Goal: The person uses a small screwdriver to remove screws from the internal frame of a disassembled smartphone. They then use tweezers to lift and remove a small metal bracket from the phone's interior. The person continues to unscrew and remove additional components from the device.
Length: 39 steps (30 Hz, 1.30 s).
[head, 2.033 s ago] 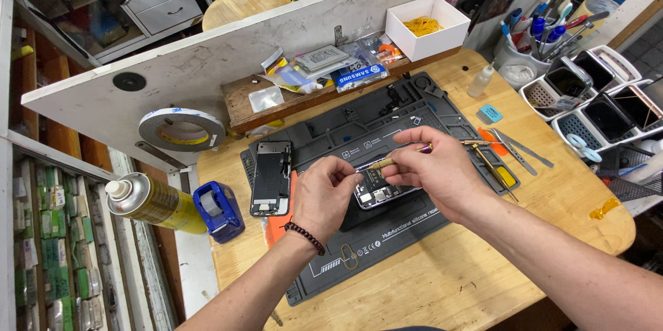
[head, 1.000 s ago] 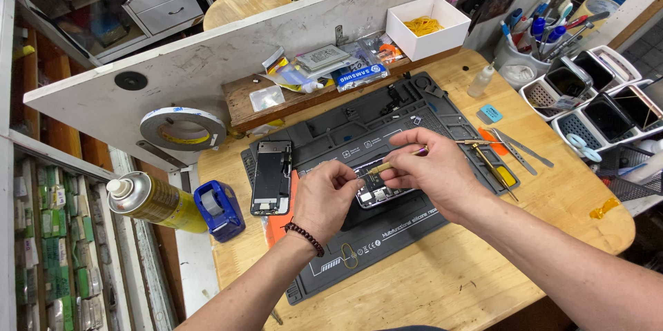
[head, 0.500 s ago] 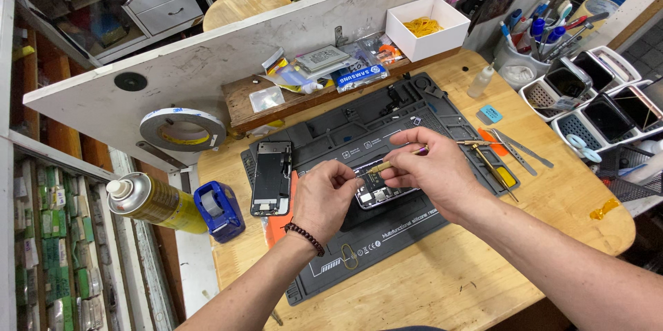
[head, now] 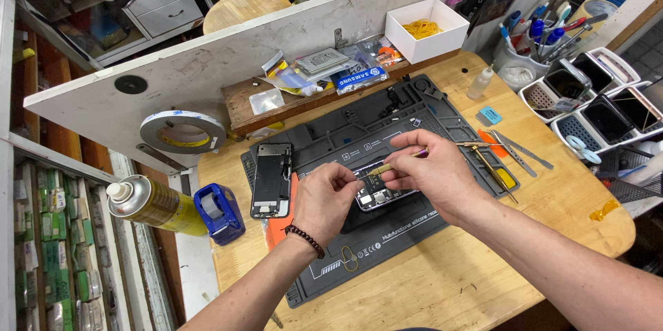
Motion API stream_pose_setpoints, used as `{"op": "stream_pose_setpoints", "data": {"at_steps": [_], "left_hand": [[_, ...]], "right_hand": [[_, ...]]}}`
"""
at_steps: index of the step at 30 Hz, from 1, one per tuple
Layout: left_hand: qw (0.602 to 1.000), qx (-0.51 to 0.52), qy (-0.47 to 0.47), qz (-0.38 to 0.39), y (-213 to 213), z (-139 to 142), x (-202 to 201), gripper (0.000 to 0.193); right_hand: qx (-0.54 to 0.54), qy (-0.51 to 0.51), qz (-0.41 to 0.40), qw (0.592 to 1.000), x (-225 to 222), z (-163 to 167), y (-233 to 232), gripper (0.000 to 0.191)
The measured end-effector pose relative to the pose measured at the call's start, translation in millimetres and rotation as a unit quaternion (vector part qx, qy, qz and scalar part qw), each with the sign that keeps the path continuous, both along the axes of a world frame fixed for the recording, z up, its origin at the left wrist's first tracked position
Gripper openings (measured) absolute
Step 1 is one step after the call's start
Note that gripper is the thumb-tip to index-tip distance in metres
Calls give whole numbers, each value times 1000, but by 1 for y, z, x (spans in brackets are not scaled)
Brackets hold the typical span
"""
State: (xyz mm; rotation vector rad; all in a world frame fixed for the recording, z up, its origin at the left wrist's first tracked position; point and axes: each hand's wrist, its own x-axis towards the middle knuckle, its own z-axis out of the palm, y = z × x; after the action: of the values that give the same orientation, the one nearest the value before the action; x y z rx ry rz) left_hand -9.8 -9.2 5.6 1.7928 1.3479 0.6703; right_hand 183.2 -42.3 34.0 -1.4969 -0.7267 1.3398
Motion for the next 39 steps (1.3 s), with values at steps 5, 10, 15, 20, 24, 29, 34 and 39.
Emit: {"op": "stream_pose_setpoints", "data": {"at_steps": [5,10,15,20,24,29,34,39], "left_hand": [[1000,2,16,-1,0,0,0,19],[1000,14,10,-5,-1,-3,0,18],[999,25,22,-6,0,-5,-2,25],[999,39,33,-11,-1,-6,-2,18],[999,37,15,-10,-2,-6,-1,15],[1000,12,23,-8,-2,-4,-1,14],[1000,13,25,-11,-2,-4,-1,14],[999,17,27,-14,-2,-7,-1,14]], "right_hand": [[2,1,0,1000,0,0,-1,33],[1,1,-4,1000,-1,-2,-2,33],[2,8,-7,1000,0,-4,-2,33],[-1,7,-8,1000,1,-6,-2,33],[-5,9,-10,1000,0,-6,-3,32],[-7,8,-8,1000,0,-4,-4,34],[-5,13,-4,1000,0,-4,-5,35],[-3,14,-7,1000,1,-7,-4,35]]}}
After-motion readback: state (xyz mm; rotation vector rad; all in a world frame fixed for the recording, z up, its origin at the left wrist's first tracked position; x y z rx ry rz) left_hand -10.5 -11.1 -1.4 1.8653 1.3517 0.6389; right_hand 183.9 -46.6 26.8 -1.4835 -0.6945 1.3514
